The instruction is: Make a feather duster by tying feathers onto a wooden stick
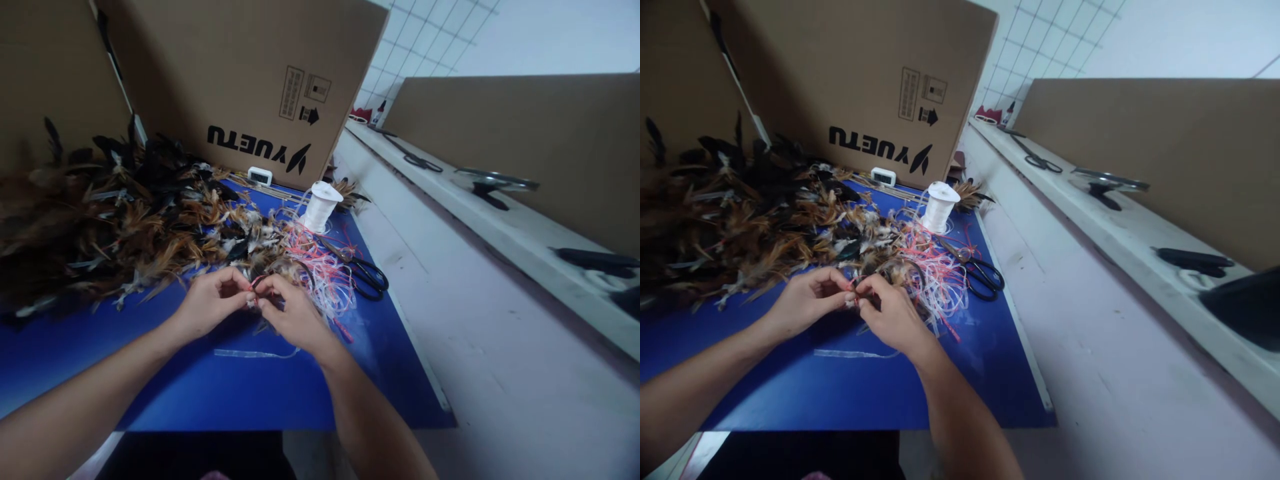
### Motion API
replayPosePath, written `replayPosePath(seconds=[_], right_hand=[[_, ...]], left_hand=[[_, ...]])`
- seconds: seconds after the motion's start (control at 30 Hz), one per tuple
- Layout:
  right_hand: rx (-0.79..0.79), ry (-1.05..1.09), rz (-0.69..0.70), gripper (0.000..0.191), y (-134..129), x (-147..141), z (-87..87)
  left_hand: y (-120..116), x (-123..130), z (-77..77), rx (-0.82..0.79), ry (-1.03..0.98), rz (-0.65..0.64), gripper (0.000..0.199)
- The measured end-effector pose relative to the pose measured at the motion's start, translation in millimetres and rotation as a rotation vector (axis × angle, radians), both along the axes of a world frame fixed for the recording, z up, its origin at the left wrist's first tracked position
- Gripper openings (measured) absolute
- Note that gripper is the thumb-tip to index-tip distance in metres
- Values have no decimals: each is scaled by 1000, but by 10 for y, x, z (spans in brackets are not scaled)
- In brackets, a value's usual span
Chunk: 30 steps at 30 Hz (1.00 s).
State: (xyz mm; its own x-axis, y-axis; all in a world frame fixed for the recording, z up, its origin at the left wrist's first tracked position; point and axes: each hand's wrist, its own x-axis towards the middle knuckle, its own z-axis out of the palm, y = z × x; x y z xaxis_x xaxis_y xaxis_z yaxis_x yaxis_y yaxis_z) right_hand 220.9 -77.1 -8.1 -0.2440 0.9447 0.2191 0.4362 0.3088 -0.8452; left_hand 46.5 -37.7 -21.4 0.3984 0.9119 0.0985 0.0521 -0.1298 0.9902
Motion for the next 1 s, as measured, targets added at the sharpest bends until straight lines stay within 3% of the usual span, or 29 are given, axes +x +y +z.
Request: replayPosePath(seconds=[0.23, 0.47, 0.83, 1.0], right_hand=[[-235, 294, -59, 9, 72, -25, -152], [-502, 591, -51, 14, 86, -43, -95], [-589, 690, 39, 19, 74, -37, -52], [-591, 682, 48, 15, 76, -61, -48]], left_hand=[[-43, 11, -1, 215, 110, 79, 13], [-68, 8, 1, 383, 222, 140, 10], [-104, 20, 43, 557, 275, 212, 6], [-112, 23, 44, 562, 301, 219, 8]])
